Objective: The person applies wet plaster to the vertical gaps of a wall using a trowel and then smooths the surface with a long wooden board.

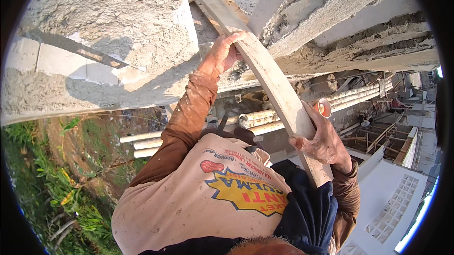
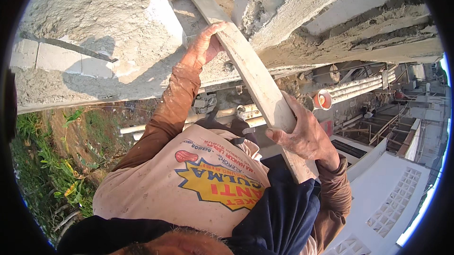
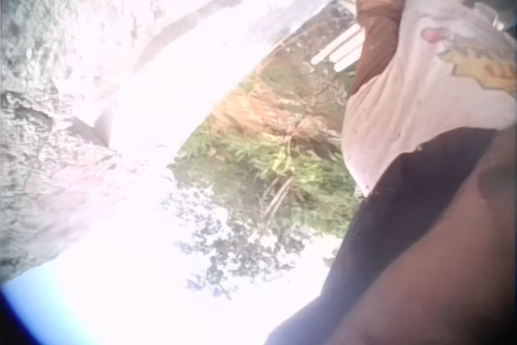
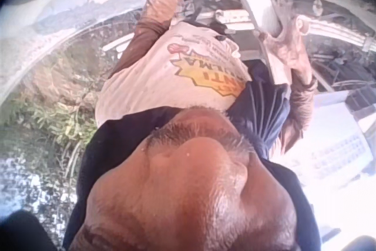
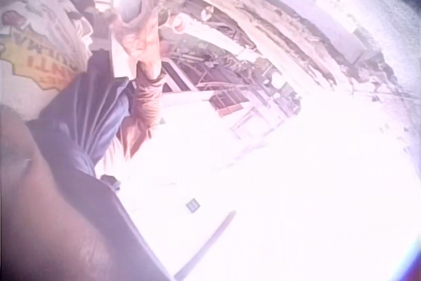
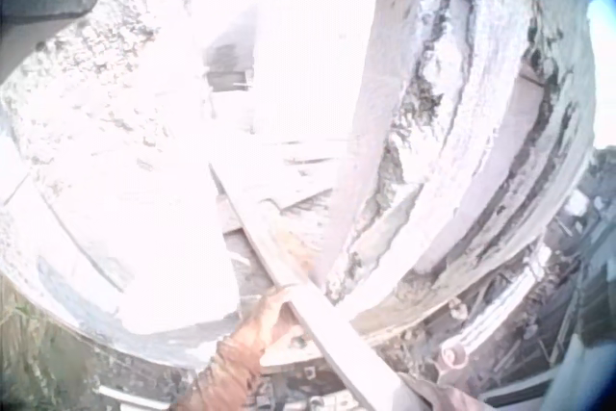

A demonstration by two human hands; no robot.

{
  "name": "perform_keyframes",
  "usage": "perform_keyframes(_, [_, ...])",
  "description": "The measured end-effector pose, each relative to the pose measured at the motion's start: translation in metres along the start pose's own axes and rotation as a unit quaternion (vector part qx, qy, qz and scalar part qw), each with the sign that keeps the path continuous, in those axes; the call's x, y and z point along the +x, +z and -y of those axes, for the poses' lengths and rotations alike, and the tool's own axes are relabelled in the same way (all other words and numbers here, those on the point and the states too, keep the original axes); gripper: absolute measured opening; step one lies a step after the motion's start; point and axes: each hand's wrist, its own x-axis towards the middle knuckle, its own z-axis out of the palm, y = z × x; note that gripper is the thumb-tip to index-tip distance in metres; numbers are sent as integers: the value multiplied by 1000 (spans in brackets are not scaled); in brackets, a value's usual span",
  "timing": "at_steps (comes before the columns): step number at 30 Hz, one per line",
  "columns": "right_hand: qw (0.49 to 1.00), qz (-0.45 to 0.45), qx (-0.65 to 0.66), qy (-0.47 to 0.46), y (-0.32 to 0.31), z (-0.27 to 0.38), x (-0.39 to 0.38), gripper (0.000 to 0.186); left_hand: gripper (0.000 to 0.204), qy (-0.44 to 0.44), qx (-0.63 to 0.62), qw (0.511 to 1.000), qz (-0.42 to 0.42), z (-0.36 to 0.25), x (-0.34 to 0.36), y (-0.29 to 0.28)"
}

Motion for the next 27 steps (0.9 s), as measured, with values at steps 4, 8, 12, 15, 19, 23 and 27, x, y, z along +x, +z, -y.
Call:
perform_keyframes(4, [967,-34,254,-3,-23,-52,-36,81,27,1,-52,998,36,9,12,-15])
perform_keyframes(8, [866,-208,449,-72,-12,-100,-77,65,37,11,-97,992,79,9,-18,2])
perform_keyframes(12, [802,-335,494,-30,55,-161,-62,66,44,-18,-121,987,109,35,-55,35])
perform_keyframes(15, [867,-301,378,118,97,-199,-50,52,47,-80,-132,978,144,66,-85,77])
perform_keyframes(19, [927,-221,270,139,127,-172,12,57,43,-135,-148,963,182,79,-126,122])
perform_keyframes(23, [926,-291,234,-53,151,-108,91,67,41,-141,-174,958,178,79,-148,154])
perform_keyframes(27, [929,-276,202,-143,123,-64,133,86,45,-163,-180,933,267,60,-162,190])
